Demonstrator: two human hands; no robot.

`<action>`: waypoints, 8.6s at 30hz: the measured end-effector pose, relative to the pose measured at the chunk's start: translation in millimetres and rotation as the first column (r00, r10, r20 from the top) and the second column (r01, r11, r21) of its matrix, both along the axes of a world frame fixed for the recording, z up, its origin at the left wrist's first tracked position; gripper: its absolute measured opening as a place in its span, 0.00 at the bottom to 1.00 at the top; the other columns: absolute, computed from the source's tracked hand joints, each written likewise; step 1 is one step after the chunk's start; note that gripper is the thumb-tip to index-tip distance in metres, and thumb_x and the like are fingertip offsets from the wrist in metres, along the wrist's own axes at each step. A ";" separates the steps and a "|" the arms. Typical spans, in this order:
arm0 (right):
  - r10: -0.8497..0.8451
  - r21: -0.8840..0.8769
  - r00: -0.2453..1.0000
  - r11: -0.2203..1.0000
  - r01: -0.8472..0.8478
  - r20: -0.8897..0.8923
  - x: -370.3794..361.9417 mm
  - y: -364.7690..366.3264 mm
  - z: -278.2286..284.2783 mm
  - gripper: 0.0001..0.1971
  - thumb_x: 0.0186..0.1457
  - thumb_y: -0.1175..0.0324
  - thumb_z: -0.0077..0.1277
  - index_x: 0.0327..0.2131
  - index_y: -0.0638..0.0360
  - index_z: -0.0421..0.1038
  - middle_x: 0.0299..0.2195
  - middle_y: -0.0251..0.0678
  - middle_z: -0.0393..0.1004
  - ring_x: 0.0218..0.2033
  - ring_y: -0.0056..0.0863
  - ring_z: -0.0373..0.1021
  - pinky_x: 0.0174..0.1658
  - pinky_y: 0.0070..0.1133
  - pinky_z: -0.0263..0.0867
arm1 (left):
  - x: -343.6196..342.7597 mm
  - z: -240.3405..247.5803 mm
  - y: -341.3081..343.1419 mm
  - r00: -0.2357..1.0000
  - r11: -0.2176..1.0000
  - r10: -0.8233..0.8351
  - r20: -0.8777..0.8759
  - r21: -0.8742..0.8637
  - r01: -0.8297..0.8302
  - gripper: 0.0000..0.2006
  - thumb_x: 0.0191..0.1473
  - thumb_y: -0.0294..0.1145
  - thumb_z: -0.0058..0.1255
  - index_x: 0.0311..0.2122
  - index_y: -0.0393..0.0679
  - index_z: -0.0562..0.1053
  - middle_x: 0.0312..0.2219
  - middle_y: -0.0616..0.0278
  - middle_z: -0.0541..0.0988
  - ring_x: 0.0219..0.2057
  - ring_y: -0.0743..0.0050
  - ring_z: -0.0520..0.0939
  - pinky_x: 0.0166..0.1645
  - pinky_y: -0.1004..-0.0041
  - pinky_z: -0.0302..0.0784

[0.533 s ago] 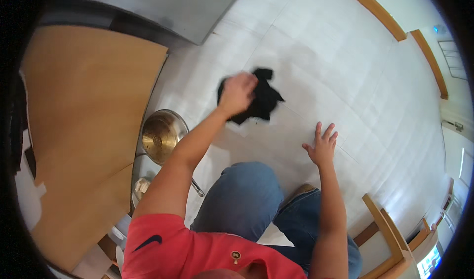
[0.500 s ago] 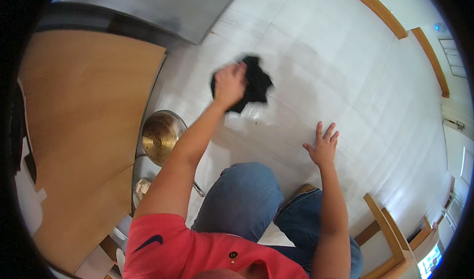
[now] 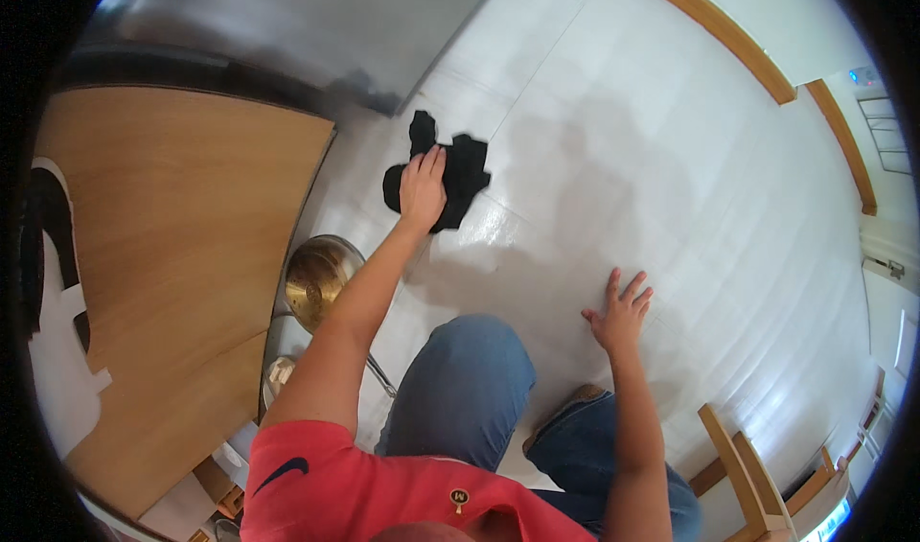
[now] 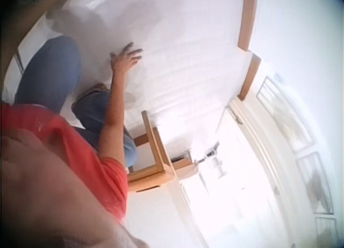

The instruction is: The person wipes the floor and a chair leg with a cloth, then rinses the cloth in a kitchen sink.

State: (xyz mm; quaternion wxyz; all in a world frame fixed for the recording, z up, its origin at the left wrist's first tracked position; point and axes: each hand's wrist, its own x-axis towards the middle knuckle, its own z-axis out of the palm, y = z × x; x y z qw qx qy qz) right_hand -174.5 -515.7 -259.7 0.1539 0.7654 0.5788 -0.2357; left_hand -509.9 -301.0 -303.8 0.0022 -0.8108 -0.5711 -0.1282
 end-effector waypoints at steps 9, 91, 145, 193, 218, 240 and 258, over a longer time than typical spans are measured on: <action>0.040 0.004 0.999 0.999 -0.040 -0.026 -1.6 5.6 -4.0 0.51 0.38 0.50 0.61 0.62 0.42 0.40 0.62 0.59 0.29 0.58 0.70 0.38 0.58 0.48 0.44 | 13.8 4.3 122.7 0.887 0.900 0.430 0.165 0.002 -0.437 0.21 0.47 0.28 0.46 0.47 0.33 0.63 0.42 0.45 0.70 0.45 0.48 0.70 0.52 0.59 0.63; -0.235 -0.386 0.871 0.921 0.057 -0.432 162.2 -75.7 268.2 0.13 0.54 0.59 0.45 0.26 0.59 0.66 0.13 0.37 0.67 0.11 0.26 0.63 0.12 0.23 0.59 | -69.0 475.2 -239.5 0.802 0.647 0.581 0.137 -0.677 -0.353 0.17 0.41 0.36 0.50 0.39 0.49 0.76 0.34 0.50 0.77 0.38 0.53 0.77 0.43 0.60 0.73; 0.132 0.505 0.500 0.427 0.750 -0.856 -82.3 -83.4 838.5 0.15 0.44 0.66 0.53 0.36 0.64 0.71 0.29 0.46 0.75 0.34 0.37 0.72 0.37 0.28 0.67 | 56.7 1104.7 -173.1 -0.209 0.321 0.078 0.975 0.174 0.931 0.21 0.61 0.37 0.37 0.55 0.34 0.59 0.51 0.51 0.67 0.52 0.66 0.69 0.56 0.70 0.65; -0.596 0.595 0.013 -0.802 -0.044 -0.803 -12.8 -308.4 882.5 0.33 0.37 0.62 0.63 0.48 0.61 0.61 0.44 0.38 0.68 0.47 0.29 0.64 0.52 0.25 0.58 | 489.6 873.8 -435.5 0.532 -0.543 -0.817 0.220 0.013 -0.839 0.45 0.40 0.76 0.37 0.57 0.51 0.59 0.55 0.49 0.61 0.55 0.22 0.54 0.55 0.32 0.50; 0.581 -0.415 0.258 -0.768 0.487 -0.772 33.6 -302.1 835.0 0.15 0.58 0.55 0.40 0.39 0.52 0.68 0.38 0.33 0.71 0.40 0.25 0.69 0.43 0.26 0.67 | 467.4 901.6 -403.6 -0.512 -0.680 0.396 0.762 0.618 0.395 0.10 0.30 0.24 0.58 0.21 0.43 0.68 0.35 0.57 0.74 0.38 0.58 0.76 0.41 0.67 0.72; -0.243 0.045 -0.638 -0.950 0.309 -0.730 -70.6 -341.9 791.2 0.26 0.56 0.47 0.41 0.46 0.62 0.66 0.38 0.40 0.71 0.37 0.30 0.68 0.37 0.25 0.66 | 621.7 746.2 -289.2 0.854 -0.788 -0.021 0.520 -0.535 0.306 0.14 0.48 0.35 0.35 0.31 0.35 0.70 0.28 0.52 0.76 0.31 0.55 0.79 0.41 0.58 0.76; -0.088 0.046 -0.756 -0.996 0.077 -0.648 -238.2 -392.8 717.1 0.27 0.55 0.49 0.41 0.48 0.63 0.65 0.44 0.51 0.70 0.46 0.42 0.67 0.49 0.29 0.62 | 509.0 831.6 -551.0 0.760 -0.859 -0.435 0.483 -0.476 -0.189 0.14 0.49 0.35 0.35 0.34 0.35 0.69 0.34 0.47 0.75 0.38 0.49 0.77 0.43 0.54 0.75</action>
